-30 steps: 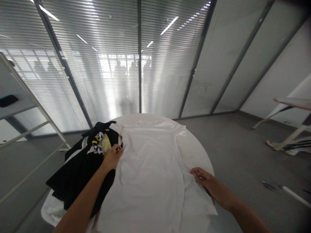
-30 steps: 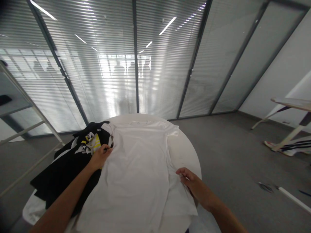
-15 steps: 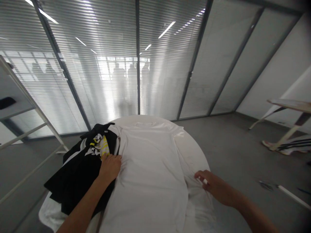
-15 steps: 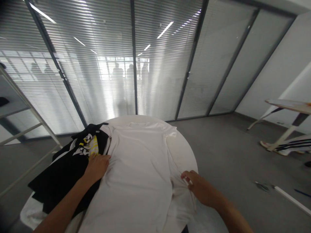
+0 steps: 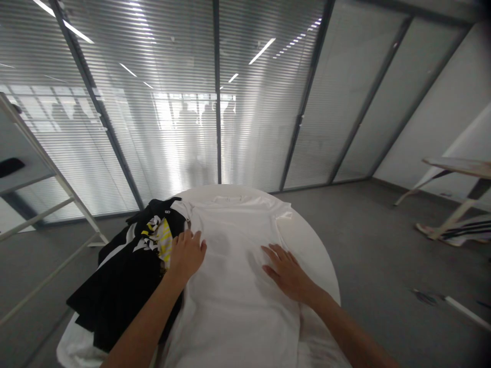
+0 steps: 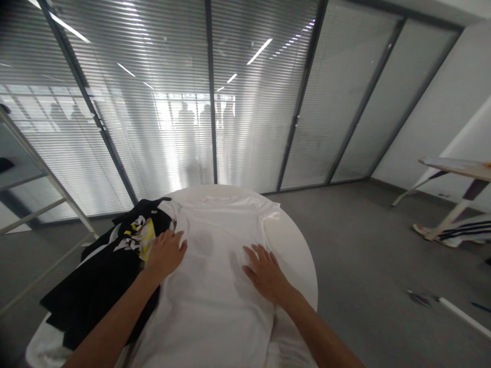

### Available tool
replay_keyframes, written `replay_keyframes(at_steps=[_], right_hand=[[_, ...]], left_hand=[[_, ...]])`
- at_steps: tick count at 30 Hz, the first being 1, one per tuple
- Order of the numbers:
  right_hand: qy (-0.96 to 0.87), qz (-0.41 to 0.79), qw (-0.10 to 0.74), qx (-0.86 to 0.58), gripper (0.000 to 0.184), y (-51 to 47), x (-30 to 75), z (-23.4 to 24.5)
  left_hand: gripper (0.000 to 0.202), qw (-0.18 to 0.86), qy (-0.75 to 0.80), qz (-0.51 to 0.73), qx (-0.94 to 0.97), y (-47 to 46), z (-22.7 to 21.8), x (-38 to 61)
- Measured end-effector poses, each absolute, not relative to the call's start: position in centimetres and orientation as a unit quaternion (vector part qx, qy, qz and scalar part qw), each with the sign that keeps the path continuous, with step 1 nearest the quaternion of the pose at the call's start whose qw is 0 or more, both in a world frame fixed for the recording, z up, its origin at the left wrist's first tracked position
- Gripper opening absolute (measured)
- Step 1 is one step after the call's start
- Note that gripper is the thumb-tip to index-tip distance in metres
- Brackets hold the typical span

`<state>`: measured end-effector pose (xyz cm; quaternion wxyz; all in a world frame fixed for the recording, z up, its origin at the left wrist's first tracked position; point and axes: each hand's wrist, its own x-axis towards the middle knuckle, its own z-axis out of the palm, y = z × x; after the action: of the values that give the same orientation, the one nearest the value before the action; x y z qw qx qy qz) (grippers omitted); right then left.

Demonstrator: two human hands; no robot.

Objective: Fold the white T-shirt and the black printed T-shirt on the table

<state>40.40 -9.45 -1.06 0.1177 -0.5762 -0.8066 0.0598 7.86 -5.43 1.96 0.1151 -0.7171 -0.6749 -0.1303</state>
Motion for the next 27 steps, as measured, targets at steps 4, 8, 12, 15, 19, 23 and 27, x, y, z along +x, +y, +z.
replay_keyframes(at_steps=[4,8,12,15,19,23,27], right_hand=[[-0.82,0.024,0.079,-0.567,0.058,-9.4,40.6,-3.8],[-0.821,0.012,0.071,-0.567,0.058,-9.9,42.9,-4.8],[-0.816,0.031,0.046,-0.576,0.06,-10.3,44.7,-4.2],[-0.79,0.042,0.004,-0.612,0.059,-9.8,45.0,-2.5],[-0.729,-0.002,0.001,-0.685,0.052,-6.8,43.0,0.8],[-0.739,0.028,0.072,-0.669,0.045,-2.2,38.4,2.9],[-0.761,0.111,0.134,-0.625,0.038,2.2,32.8,3.0]], left_hand=[[0.047,0.099,-0.612,-0.124,-0.775,-4.7,-1.4,7.7],[0.048,0.093,-0.611,-0.117,-0.777,-4.7,-3.6,6.7],[0.048,0.079,-0.613,-0.116,-0.777,-5.0,-3.4,6.7],[0.048,0.061,-0.612,-0.117,-0.78,-5.2,-3.1,6.8],[0.043,0.008,-0.612,-0.152,-0.776,-5.2,-2.5,7.1],[0.034,-0.108,-0.662,-0.205,-0.713,-3.3,-0.1,6.5],[0.04,-0.118,-0.721,-0.174,-0.66,1.8,3.2,3.3]])
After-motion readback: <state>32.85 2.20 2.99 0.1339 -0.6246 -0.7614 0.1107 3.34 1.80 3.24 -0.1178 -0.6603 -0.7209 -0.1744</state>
